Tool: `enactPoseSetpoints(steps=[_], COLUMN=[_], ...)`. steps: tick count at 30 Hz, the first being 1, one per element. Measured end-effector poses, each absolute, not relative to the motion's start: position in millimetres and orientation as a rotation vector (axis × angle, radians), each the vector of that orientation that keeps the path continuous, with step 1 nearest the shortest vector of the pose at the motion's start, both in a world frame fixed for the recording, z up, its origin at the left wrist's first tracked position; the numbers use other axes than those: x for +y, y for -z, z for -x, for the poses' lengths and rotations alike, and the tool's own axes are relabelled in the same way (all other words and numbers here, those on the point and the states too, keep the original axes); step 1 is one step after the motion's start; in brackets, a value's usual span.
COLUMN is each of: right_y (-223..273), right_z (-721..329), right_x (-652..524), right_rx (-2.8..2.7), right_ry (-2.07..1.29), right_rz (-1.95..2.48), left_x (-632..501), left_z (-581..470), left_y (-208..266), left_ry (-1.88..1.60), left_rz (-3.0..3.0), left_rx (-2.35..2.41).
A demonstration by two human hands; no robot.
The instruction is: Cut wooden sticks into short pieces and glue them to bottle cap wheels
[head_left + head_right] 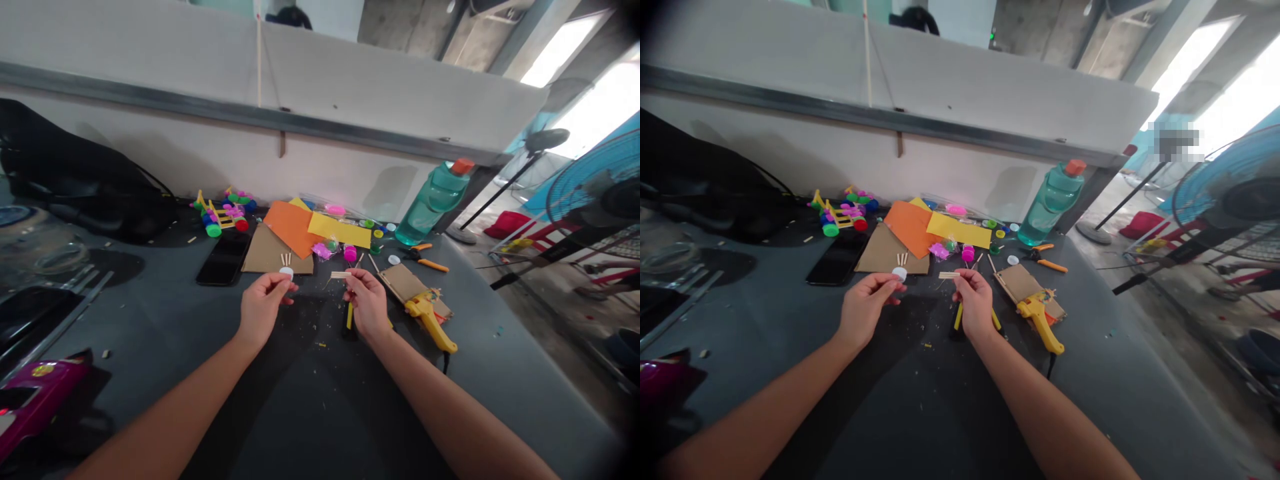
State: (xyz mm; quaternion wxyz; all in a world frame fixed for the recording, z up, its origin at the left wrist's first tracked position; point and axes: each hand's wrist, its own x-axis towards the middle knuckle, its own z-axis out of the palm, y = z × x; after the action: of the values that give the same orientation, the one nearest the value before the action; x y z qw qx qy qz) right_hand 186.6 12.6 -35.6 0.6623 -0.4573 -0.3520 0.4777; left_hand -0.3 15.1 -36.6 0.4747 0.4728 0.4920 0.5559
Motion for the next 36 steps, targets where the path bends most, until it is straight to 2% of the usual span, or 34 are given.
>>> enactPoseSetpoints(steps=[15,36], right_y=[30.6,26.8], right_z=[-173.9,-167.8], right_x=[3.8,-0.5], right_rx=[-0.910,-0.850], right_ry=[-1.170,-1.338], right_rz=[0.991,0.948], left_x=[4.2,5.2], left_z=[-3.6,-6.4], left_y=[35.4,36.6], left_ry=[-0.957,-1.102], left_rz=[-1.820,-1.493], left_rx=[1.333,1.031])
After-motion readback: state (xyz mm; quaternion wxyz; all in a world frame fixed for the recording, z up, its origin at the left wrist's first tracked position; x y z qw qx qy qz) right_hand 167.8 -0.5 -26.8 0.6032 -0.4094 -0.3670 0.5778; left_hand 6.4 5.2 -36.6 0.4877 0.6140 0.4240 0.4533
